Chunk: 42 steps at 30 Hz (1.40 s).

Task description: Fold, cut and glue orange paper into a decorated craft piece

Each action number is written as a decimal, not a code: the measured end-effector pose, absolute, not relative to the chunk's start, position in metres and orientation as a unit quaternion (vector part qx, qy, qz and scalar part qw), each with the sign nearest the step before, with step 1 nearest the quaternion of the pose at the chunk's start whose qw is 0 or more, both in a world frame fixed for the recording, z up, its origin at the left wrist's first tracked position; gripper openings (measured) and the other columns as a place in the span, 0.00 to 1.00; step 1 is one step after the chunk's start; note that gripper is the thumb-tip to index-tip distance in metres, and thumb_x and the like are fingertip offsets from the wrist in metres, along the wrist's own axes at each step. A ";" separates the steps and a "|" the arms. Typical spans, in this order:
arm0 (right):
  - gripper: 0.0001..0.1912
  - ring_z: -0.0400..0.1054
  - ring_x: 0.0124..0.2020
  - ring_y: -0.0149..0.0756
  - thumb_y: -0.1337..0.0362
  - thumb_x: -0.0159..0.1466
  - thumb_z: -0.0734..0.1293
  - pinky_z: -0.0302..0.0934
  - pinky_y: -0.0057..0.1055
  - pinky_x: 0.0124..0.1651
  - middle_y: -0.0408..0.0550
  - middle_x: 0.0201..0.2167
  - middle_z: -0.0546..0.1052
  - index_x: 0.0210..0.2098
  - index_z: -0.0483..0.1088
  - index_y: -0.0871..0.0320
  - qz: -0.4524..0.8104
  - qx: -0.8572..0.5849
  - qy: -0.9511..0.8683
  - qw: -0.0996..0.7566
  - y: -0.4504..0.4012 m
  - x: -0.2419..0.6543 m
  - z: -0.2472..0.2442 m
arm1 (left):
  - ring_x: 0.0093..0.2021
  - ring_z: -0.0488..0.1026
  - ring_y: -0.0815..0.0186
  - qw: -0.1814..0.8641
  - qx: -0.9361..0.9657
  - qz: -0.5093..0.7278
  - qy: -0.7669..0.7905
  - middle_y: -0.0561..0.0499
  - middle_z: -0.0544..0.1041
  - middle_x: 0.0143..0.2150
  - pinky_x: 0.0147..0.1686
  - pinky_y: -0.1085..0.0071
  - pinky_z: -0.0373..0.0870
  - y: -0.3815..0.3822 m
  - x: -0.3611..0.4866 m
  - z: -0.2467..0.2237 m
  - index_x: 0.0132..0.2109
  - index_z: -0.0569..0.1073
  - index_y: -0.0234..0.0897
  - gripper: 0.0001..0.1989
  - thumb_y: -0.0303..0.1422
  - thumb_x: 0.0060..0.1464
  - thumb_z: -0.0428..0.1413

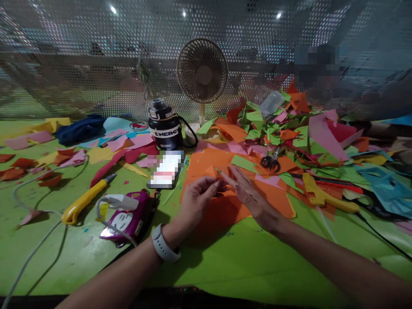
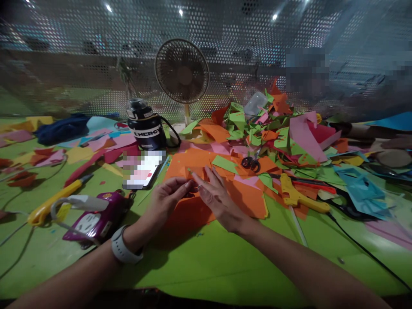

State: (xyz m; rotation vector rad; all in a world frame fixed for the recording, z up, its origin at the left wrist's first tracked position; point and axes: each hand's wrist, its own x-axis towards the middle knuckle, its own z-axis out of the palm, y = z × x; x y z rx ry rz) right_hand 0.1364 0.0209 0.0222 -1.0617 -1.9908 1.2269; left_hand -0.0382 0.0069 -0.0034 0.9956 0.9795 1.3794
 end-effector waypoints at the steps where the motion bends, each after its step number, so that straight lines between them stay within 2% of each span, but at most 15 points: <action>1: 0.29 0.27 0.72 0.42 0.41 0.67 0.53 0.28 0.55 0.70 0.33 0.71 0.43 0.63 0.58 0.39 0.453 -0.395 -0.746 0.285 0.021 0.136 0.023 | 0.34 0.78 0.63 0.555 0.422 0.584 0.415 0.49 0.82 0.32 0.39 0.67 0.74 0.007 -0.038 -0.004 0.35 0.78 0.36 0.11 0.38 0.47 0.65; 4: 0.28 0.32 0.72 0.43 0.42 0.67 0.54 0.31 0.54 0.70 0.35 0.71 0.46 0.63 0.60 0.40 0.439 -0.392 -0.747 0.309 0.021 0.137 0.023 | 0.34 0.78 0.64 0.557 0.419 0.582 0.417 0.48 0.82 0.33 0.39 0.68 0.74 0.007 -0.039 -0.002 0.35 0.78 0.36 0.10 0.37 0.47 0.65; 8: 0.26 0.38 0.71 0.41 0.44 0.67 0.57 0.35 0.48 0.70 0.38 0.70 0.50 0.62 0.62 0.42 0.402 -0.416 -0.721 0.382 0.030 0.140 0.023 | 0.35 0.78 0.63 0.563 0.426 0.568 0.422 0.47 0.82 0.34 0.37 0.68 0.73 0.005 -0.039 0.001 0.34 0.78 0.36 0.09 0.37 0.48 0.65; 11: 0.25 0.43 0.70 0.40 0.46 0.66 0.60 0.38 0.46 0.70 0.40 0.68 0.58 0.61 0.65 0.43 0.361 -0.447 -0.712 0.404 0.040 0.143 0.023 | 0.36 0.79 0.63 0.569 0.448 0.543 0.425 0.47 0.82 0.34 0.37 0.69 0.73 0.003 -0.039 0.001 0.35 0.77 0.37 0.09 0.37 0.50 0.64; 13: 0.24 0.52 0.67 0.42 0.47 0.66 0.60 0.41 0.46 0.69 0.44 0.62 0.66 0.57 0.69 0.46 0.342 -0.449 -0.724 0.396 0.047 0.145 0.024 | 0.36 0.79 0.63 0.580 0.456 0.527 0.422 0.47 0.82 0.34 0.37 0.70 0.72 0.002 -0.040 0.001 0.35 0.77 0.37 0.08 0.37 0.50 0.63; 15: 0.21 0.63 0.59 0.45 0.49 0.66 0.61 0.47 0.48 0.66 0.47 0.54 0.75 0.52 0.74 0.49 0.338 -0.444 -0.739 0.379 0.051 0.146 0.025 | 0.35 0.78 0.64 0.591 0.454 0.516 0.422 0.47 0.82 0.34 0.36 0.71 0.72 0.002 -0.039 0.001 0.34 0.77 0.37 0.09 0.37 0.49 0.64; 18: 0.16 0.71 0.46 0.44 0.52 0.65 0.63 0.57 0.47 0.58 0.48 0.42 0.80 0.43 0.78 0.53 0.338 -0.439 -0.745 0.371 0.052 0.148 0.025 | 0.36 0.79 0.64 0.617 0.427 0.509 0.422 0.48 0.82 0.35 0.36 0.72 0.72 0.002 -0.038 0.001 0.35 0.77 0.37 0.12 0.39 0.47 0.66; 22: 0.14 0.71 0.39 0.41 0.56 0.65 0.64 0.63 0.40 0.46 0.48 0.35 0.80 0.39 0.78 0.57 0.312 -0.436 -0.753 0.382 0.050 0.148 0.024 | 0.38 0.79 0.63 0.636 0.394 0.502 0.434 0.49 0.81 0.36 0.37 0.71 0.73 0.002 -0.038 0.003 0.37 0.76 0.36 0.15 0.39 0.45 0.67; 26: 0.11 0.71 0.36 0.39 0.60 0.65 0.65 0.62 0.36 0.43 0.48 0.33 0.80 0.37 0.78 0.57 0.288 -0.424 -0.766 0.389 0.047 0.147 0.024 | 0.36 0.78 0.64 0.629 0.364 0.518 0.451 0.51 0.81 0.34 0.32 0.74 0.72 0.003 -0.038 0.005 0.41 0.74 0.36 0.20 0.39 0.42 0.69; 30: 0.10 0.71 0.36 0.37 0.62 0.65 0.65 0.61 0.38 0.46 0.46 0.33 0.81 0.37 0.78 0.56 0.267 -0.417 -0.776 0.391 0.046 0.145 0.024 | 0.35 0.77 0.67 0.619 0.356 0.540 0.446 0.53 0.80 0.33 0.29 0.77 0.70 0.003 -0.039 0.005 0.51 0.70 0.38 0.28 0.37 0.43 0.69; 34: 0.09 0.72 0.37 0.37 0.63 0.66 0.65 0.57 0.41 0.53 0.45 0.34 0.81 0.37 0.78 0.56 0.249 -0.411 -0.783 0.395 0.046 0.144 0.021 | 0.33 0.75 0.70 0.617 0.357 0.554 0.430 0.56 0.79 0.30 0.31 0.77 0.71 0.003 -0.038 0.004 0.56 0.66 0.39 0.33 0.35 0.44 0.69; 37: 0.07 0.73 0.38 0.36 0.64 0.65 0.66 0.53 0.44 0.58 0.44 0.35 0.82 0.37 0.77 0.55 0.235 -0.414 -0.784 0.399 0.046 0.143 0.019 | 0.33 0.75 0.69 0.621 0.356 0.556 0.422 0.56 0.78 0.30 0.33 0.75 0.73 0.003 -0.038 0.003 0.56 0.65 0.38 0.34 0.34 0.43 0.69; 42: 0.07 0.74 0.40 0.37 0.64 0.65 0.66 0.50 0.47 0.61 0.43 0.37 0.82 0.38 0.77 0.53 0.219 -0.410 -0.791 0.397 0.044 0.143 0.017 | 0.33 0.75 0.69 0.611 0.369 0.553 0.429 0.55 0.78 0.31 0.34 0.74 0.73 0.003 -0.037 0.004 0.53 0.68 0.38 0.30 0.36 0.44 0.68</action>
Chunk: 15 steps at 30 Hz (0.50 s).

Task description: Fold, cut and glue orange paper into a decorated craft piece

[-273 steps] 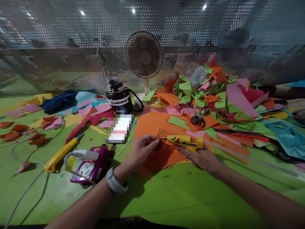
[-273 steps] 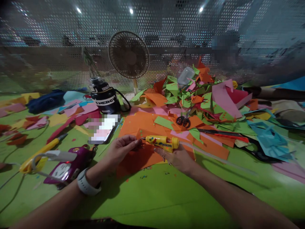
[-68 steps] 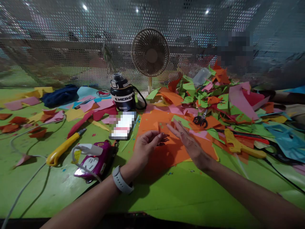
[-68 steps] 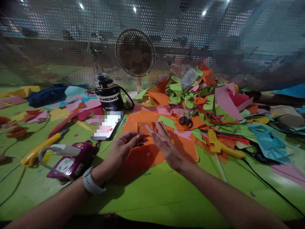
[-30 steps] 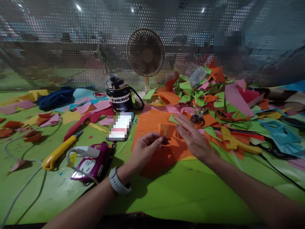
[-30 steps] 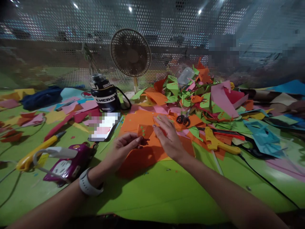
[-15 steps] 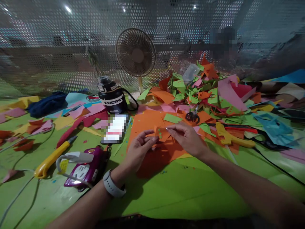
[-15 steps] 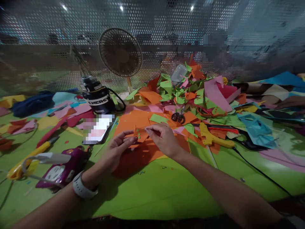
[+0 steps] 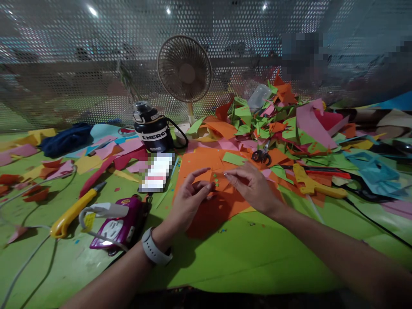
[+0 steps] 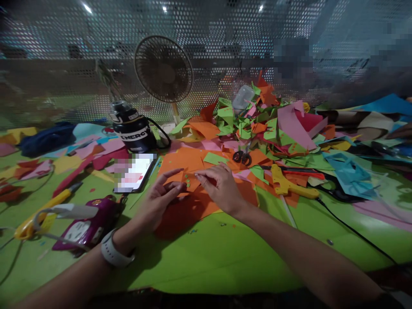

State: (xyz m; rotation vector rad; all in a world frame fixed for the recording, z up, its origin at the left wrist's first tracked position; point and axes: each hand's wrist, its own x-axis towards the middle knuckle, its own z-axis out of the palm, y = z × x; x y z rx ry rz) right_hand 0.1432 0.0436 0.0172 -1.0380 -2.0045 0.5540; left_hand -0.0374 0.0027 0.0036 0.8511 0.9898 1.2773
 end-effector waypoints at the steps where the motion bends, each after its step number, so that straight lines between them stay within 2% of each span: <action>1: 0.07 0.74 0.39 0.37 0.64 0.65 0.66 0.49 0.47 0.61 0.43 0.37 0.82 0.38 0.77 0.53 0.213 -0.408 -0.793 0.399 0.043 0.143 0.017 | 0.33 0.75 0.69 0.609 0.371 0.553 0.431 0.55 0.78 0.31 0.35 0.73 0.74 0.003 -0.037 0.004 0.53 0.68 0.38 0.29 0.36 0.44 0.68; 5: 0.06 0.74 0.39 0.37 0.65 0.65 0.66 0.49 0.49 0.62 0.44 0.37 0.82 0.38 0.77 0.54 0.190 -0.397 -0.799 0.409 0.042 0.143 0.015 | 0.34 0.76 0.68 0.604 0.378 0.554 0.430 0.56 0.77 0.31 0.37 0.70 0.75 0.003 -0.038 0.003 0.50 0.69 0.39 0.26 0.36 0.45 0.67; 15: 0.07 0.74 0.38 0.37 0.64 0.65 0.66 0.52 0.47 0.61 0.44 0.36 0.82 0.38 0.77 0.53 0.180 -0.394 -0.803 0.408 0.041 0.142 0.017 | 0.32 0.76 0.69 0.600 0.379 0.561 0.427 0.57 0.76 0.30 0.36 0.71 0.75 0.004 -0.037 0.003 0.46 0.69 0.38 0.24 0.37 0.43 0.68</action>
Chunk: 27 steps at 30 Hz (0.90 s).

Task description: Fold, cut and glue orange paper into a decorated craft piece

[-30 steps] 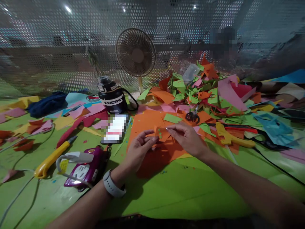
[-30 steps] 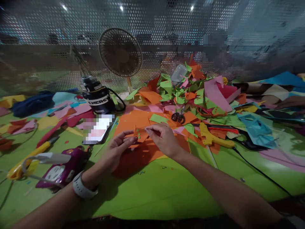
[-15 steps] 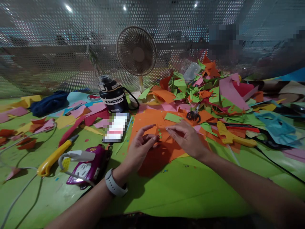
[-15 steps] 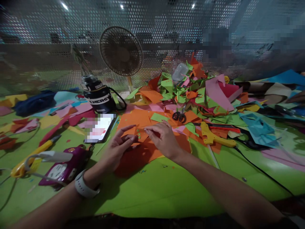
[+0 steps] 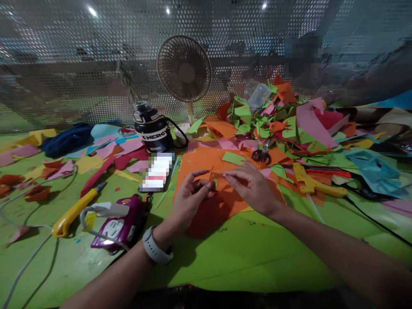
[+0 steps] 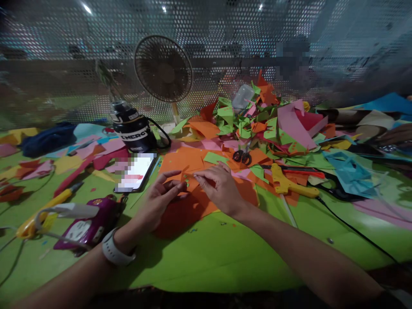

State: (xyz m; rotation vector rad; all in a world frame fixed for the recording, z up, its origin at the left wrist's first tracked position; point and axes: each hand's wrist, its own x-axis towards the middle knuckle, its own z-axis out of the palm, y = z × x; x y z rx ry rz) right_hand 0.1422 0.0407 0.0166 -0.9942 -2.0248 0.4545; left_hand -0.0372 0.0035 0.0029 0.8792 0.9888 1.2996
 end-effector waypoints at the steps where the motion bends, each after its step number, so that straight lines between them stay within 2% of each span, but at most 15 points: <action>1: 0.07 0.74 0.38 0.37 0.63 0.65 0.66 0.51 0.48 0.61 0.44 0.36 0.82 0.38 0.77 0.53 0.181 -0.396 -0.803 0.407 0.041 0.142 0.017 | 0.32 0.76 0.69 0.601 0.378 0.560 0.427 0.57 0.76 0.30 0.36 0.71 0.75 0.004 -0.037 0.003 0.46 0.69 0.38 0.24 0.37 0.43 0.68; 7: 0.07 0.74 0.38 0.36 0.64 0.66 0.65 0.51 0.46 0.62 0.44 0.36 0.82 0.37 0.77 0.53 0.187 -0.397 -0.797 0.416 0.039 0.142 0.017 | 0.35 0.76 0.68 0.605 0.379 0.559 0.421 0.56 0.76 0.31 0.40 0.70 0.73 0.002 -0.038 0.003 0.49 0.69 0.38 0.24 0.36 0.46 0.67; 13: 0.08 0.73 0.36 0.36 0.64 0.66 0.64 0.53 0.46 0.60 0.44 0.33 0.81 0.37 0.77 0.54 0.187 -0.367 -0.810 0.417 0.035 0.141 0.017 | 0.31 0.72 0.73 0.591 0.402 0.559 0.421 0.61 0.69 0.27 0.40 0.75 0.70 0.001 -0.037 0.002 0.52 0.70 0.39 0.27 0.30 0.44 0.68; 19: 0.09 0.72 0.36 0.36 0.64 0.67 0.64 0.55 0.47 0.57 0.45 0.33 0.81 0.38 0.76 0.54 0.190 -0.352 -0.822 0.405 0.034 0.141 0.018 | 0.32 0.70 0.72 0.570 0.430 0.548 0.437 0.59 0.68 0.29 0.38 0.75 0.69 0.001 -0.038 -0.001 0.52 0.70 0.39 0.27 0.31 0.44 0.68; 27: 0.08 0.71 0.35 0.36 0.65 0.66 0.64 0.53 0.47 0.59 0.45 0.32 0.80 0.38 0.77 0.54 0.192 -0.348 -0.821 0.409 0.035 0.141 0.015 | 0.33 0.70 0.71 0.579 0.439 0.535 0.431 0.59 0.69 0.29 0.40 0.72 0.69 0.002 -0.038 -0.001 0.53 0.70 0.39 0.28 0.32 0.45 0.68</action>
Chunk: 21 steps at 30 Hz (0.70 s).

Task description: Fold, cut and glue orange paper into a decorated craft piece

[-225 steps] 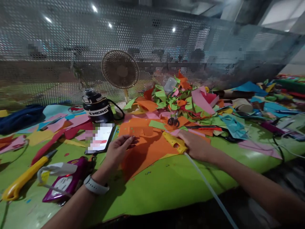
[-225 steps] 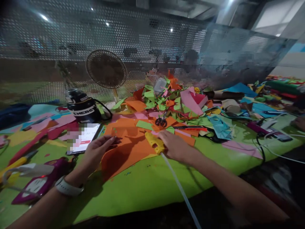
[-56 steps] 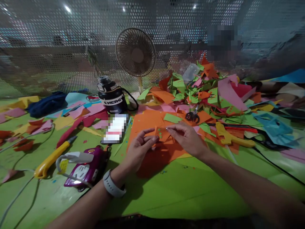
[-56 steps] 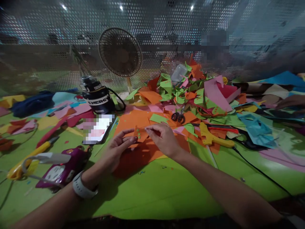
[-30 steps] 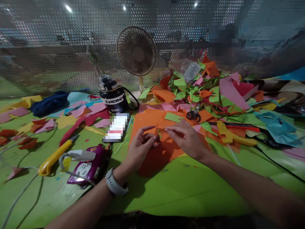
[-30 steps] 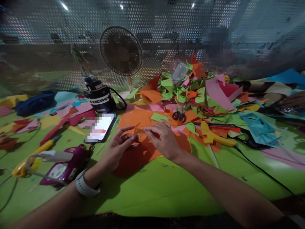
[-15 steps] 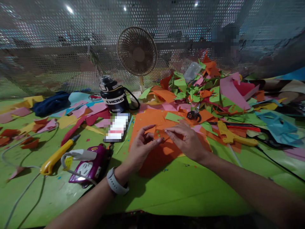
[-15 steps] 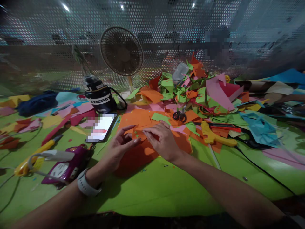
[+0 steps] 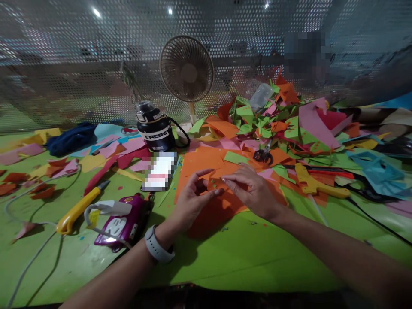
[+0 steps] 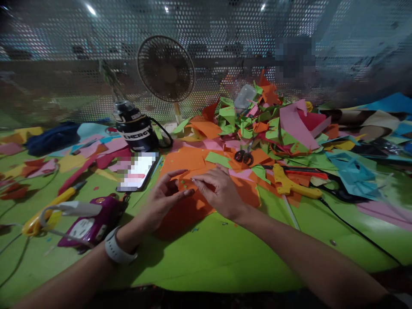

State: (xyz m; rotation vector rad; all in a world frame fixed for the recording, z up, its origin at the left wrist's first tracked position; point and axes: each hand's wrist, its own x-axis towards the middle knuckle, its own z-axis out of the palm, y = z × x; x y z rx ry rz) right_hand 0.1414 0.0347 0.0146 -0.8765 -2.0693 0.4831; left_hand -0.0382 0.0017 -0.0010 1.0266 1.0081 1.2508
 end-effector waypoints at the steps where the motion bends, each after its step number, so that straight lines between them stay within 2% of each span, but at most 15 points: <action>1: 0.08 0.71 0.35 0.36 0.65 0.66 0.64 0.53 0.48 0.59 0.45 0.32 0.80 0.38 0.77 0.55 0.192 -0.348 -0.820 0.412 0.035 0.141 0.014 | 0.33 0.70 0.71 0.579 0.440 0.534 0.432 0.58 0.69 0.30 0.41 0.71 0.69 0.002 -0.038 -0.002 0.53 0.70 0.39 0.28 0.32 0.45 0.68; 7: 0.08 0.71 0.36 0.36 0.64 0.66 0.64 0.58 0.45 0.54 0.45 0.32 0.80 0.37 0.77 0.54 0.218 -0.352 -0.814 0.407 0.035 0.141 0.015 | 0.34 0.70 0.70 0.581 0.433 0.526 0.446 0.57 0.70 0.30 0.38 0.72 0.68 0.003 -0.040 -0.002 0.52 0.71 0.39 0.28 0.32 0.43 0.69; 11: 0.08 0.71 0.35 0.36 0.64 0.66 0.65 0.61 0.42 0.52 0.45 0.32 0.80 0.36 0.77 0.55 0.248 -0.361 -0.801 0.408 0.036 0.141 0.017 | 0.37 0.71 0.68 0.594 0.425 0.520 0.443 0.54 0.72 0.34 0.42 0.70 0.68 0.002 -0.041 -0.001 0.54 0.70 0.39 0.31 0.31 0.41 0.69; 17: 0.09 0.72 0.36 0.36 0.62 0.65 0.65 0.63 0.39 0.48 0.46 0.32 0.80 0.36 0.77 0.55 0.258 -0.382 -0.787 0.411 0.036 0.142 0.019 | 0.36 0.72 0.68 0.589 0.410 0.536 0.444 0.55 0.73 0.34 0.41 0.70 0.69 0.003 -0.043 0.005 0.56 0.69 0.41 0.36 0.31 0.38 0.70; 19: 0.09 0.72 0.35 0.36 0.62 0.65 0.65 0.64 0.38 0.46 0.47 0.32 0.80 0.37 0.78 0.56 0.263 -0.395 -0.775 0.418 0.038 0.143 0.019 | 0.37 0.74 0.67 0.575 0.387 0.572 0.439 0.55 0.75 0.35 0.41 0.69 0.70 0.005 -0.045 0.006 0.56 0.68 0.42 0.34 0.34 0.41 0.69; 21: 0.10 0.72 0.36 0.37 0.61 0.65 0.65 0.66 0.36 0.44 0.48 0.33 0.80 0.38 0.78 0.57 0.278 -0.412 -0.753 0.432 0.041 0.145 0.017 | 0.37 0.75 0.67 0.536 0.361 0.621 0.444 0.54 0.77 0.36 0.42 0.69 0.71 0.009 -0.048 0.005 0.53 0.70 0.41 0.27 0.38 0.45 0.67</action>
